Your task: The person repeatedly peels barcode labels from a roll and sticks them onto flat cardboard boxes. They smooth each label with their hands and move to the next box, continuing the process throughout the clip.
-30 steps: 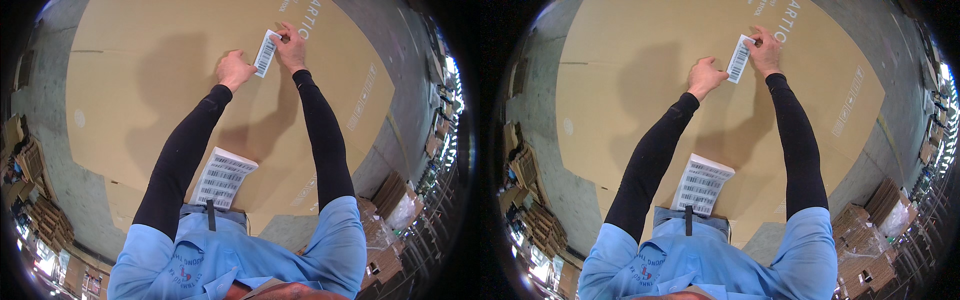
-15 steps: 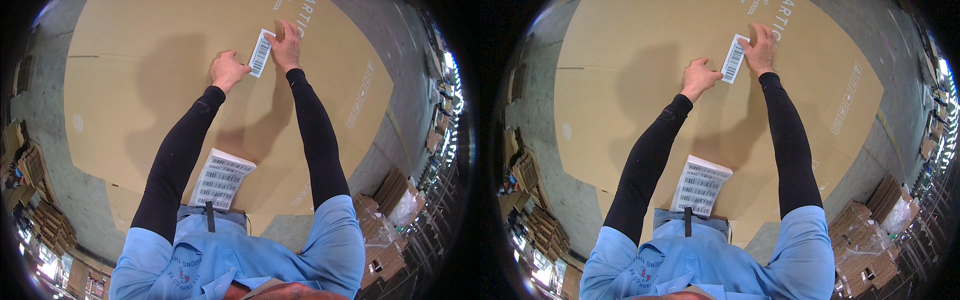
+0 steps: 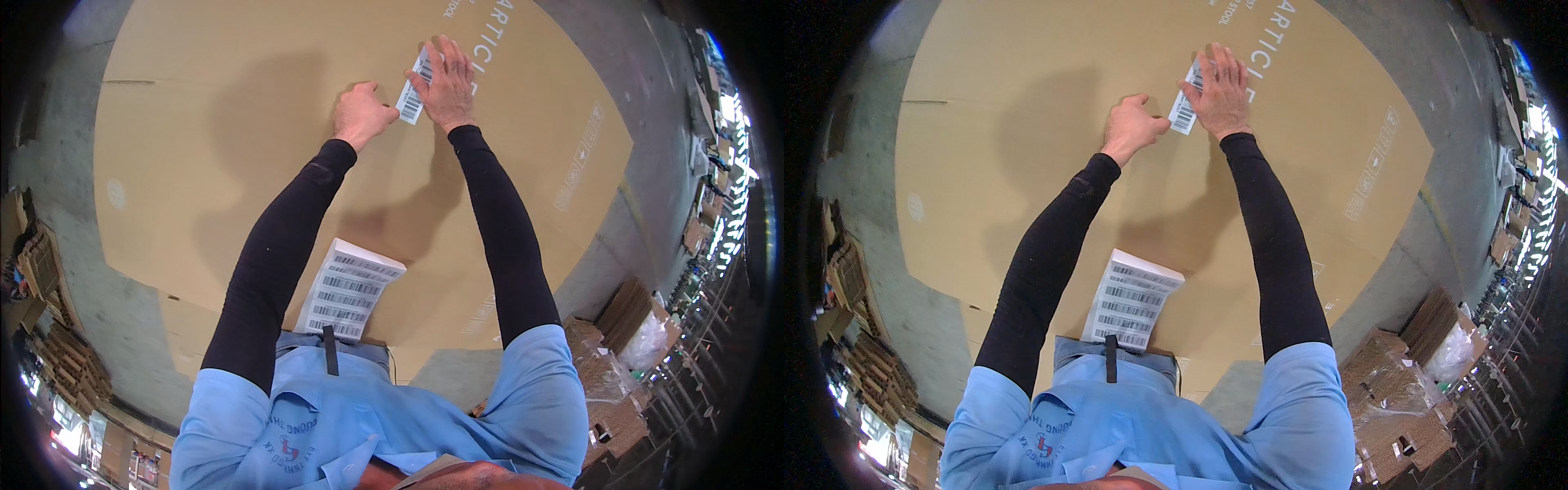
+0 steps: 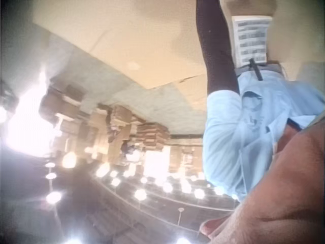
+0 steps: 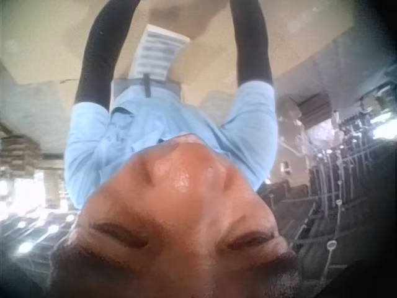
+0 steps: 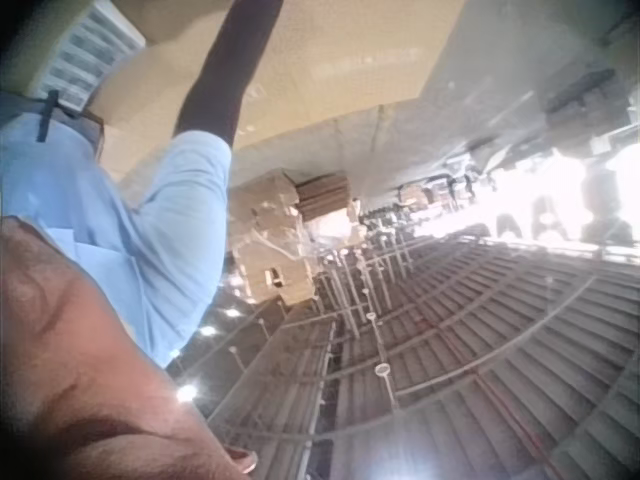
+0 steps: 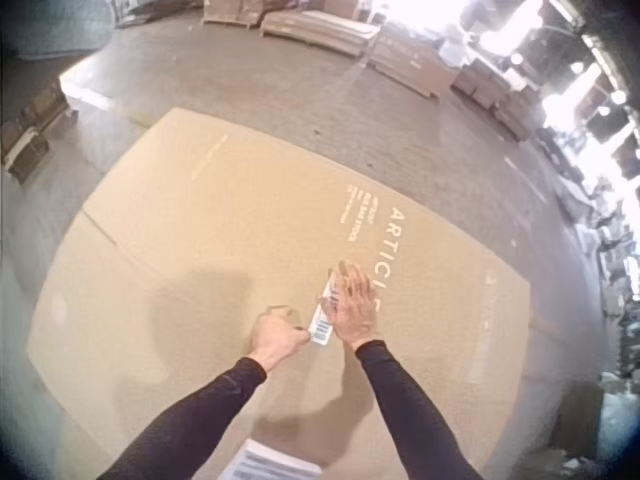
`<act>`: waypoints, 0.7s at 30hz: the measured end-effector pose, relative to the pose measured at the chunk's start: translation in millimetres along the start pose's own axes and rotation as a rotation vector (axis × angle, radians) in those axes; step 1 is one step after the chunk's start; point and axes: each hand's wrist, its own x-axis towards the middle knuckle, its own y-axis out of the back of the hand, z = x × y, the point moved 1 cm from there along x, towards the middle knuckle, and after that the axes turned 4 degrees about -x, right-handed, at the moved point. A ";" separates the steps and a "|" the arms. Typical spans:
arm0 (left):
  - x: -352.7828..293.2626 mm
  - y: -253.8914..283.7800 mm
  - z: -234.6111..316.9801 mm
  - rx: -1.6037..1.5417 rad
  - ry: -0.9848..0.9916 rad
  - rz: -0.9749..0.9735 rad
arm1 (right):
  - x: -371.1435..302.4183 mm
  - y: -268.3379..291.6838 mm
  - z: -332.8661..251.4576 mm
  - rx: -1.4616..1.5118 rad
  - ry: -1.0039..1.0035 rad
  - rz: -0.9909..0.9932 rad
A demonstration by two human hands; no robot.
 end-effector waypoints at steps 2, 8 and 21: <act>-3.8 1.3 0.6 0.031 -0.034 0.004 | -5.5 4.4 -6.2 -0.025 0.070 -0.076; -38.5 3.6 -15.9 -0.097 -0.191 0.068 | -36.3 20.4 -32.0 -0.058 0.140 -0.255; -195.6 72.2 -146.4 -0.353 -0.090 -0.040 | -80.4 58.8 -68.3 0.011 0.185 -0.412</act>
